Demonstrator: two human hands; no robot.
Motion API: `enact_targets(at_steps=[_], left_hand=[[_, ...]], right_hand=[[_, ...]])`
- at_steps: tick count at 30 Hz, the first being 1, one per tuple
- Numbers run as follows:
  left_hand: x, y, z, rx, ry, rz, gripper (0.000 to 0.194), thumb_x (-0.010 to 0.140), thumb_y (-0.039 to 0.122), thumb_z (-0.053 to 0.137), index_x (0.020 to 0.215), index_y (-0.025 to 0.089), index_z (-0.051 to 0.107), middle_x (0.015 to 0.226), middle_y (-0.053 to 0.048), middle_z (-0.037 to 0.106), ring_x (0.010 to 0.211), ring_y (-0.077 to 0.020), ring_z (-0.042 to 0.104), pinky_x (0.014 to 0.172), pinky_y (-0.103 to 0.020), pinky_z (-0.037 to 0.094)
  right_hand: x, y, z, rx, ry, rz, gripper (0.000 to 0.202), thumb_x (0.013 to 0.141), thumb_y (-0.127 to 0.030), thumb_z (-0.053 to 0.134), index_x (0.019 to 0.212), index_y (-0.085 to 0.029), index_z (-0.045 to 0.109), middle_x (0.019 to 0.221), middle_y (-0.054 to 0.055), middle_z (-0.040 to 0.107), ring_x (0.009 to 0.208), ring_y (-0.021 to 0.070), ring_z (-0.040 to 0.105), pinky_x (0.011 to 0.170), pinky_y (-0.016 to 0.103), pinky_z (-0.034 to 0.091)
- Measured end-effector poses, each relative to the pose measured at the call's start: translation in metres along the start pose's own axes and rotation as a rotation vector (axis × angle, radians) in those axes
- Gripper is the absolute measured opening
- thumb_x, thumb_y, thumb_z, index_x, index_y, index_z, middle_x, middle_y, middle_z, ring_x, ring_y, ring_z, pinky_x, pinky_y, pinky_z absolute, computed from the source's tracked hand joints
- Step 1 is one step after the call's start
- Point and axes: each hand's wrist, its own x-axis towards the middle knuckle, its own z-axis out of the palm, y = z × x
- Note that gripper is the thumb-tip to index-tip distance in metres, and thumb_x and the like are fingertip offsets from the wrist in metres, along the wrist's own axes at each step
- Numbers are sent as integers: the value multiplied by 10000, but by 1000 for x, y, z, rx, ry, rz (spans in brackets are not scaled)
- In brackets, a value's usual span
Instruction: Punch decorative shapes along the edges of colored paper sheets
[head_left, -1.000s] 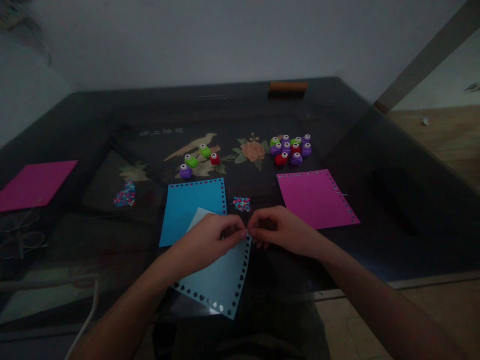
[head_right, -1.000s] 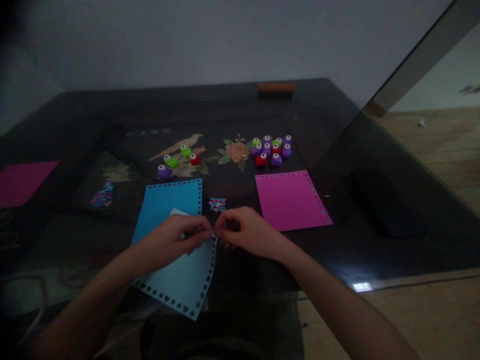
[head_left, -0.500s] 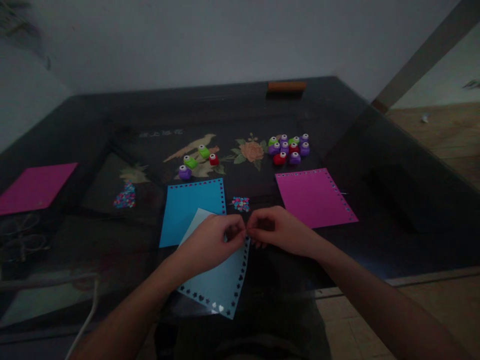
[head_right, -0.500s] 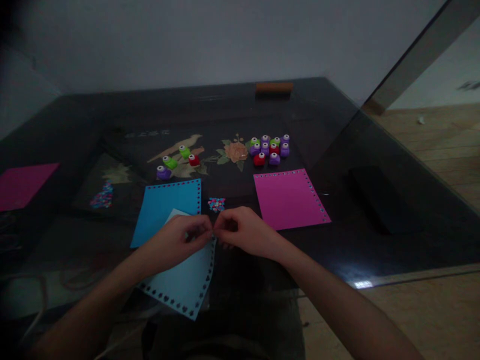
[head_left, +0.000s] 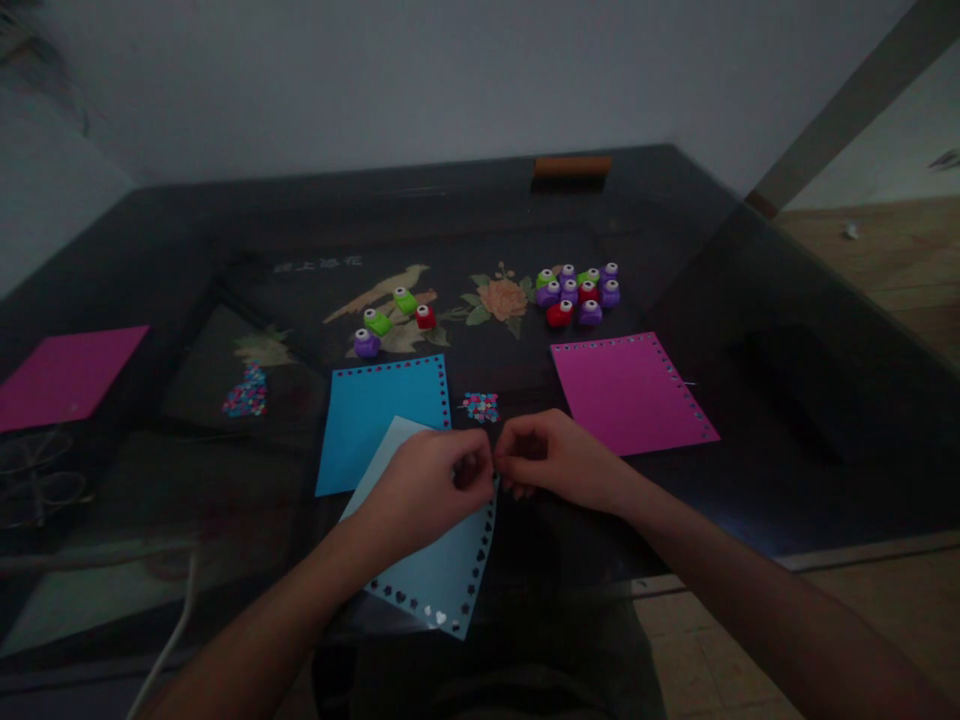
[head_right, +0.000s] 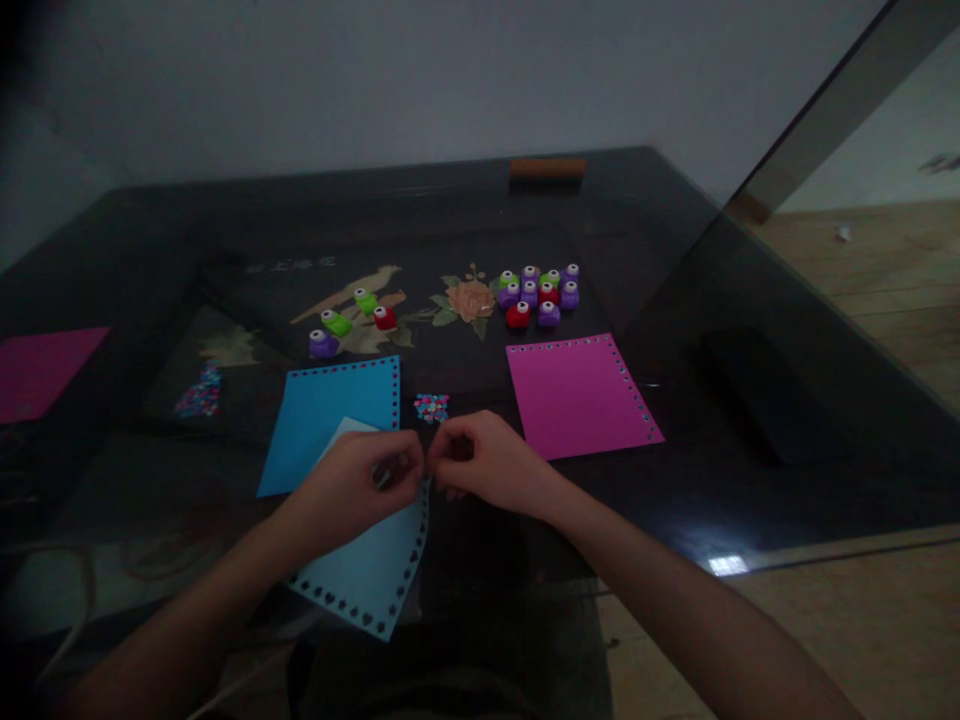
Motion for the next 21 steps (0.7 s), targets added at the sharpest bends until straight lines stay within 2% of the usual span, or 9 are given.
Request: enact_targets(at_steps=[4,9,21], left_hand=[[0,-1,4,107,42,26,79,687,144,500,625,189,483,562,47,494,530,-106,460,518,-229,270],[1,-4,7,114,34,47,82,682,138,505,629,193,477,565,49,498,525,-104,461,512,-223,262],[3,-6,7,37,74,74,105,681,119,504,613,190,466,555,56,476,518,-96,453,504,-213,274]], right_hand=[[1,1,3,-103,66,-24,75,668,-82,554,662,-155,567,542,-31,569,499,96,550,485,202,417],[1,0,4,-178,109,-30,91,644,-69,543,636,-159,557,527,-39,550,493,97,544,472,197,377],[2,1,6,-6,109,15,72,630,-99,529,623,-170,525,490,-56,531,430,80,511,433,186,401]])
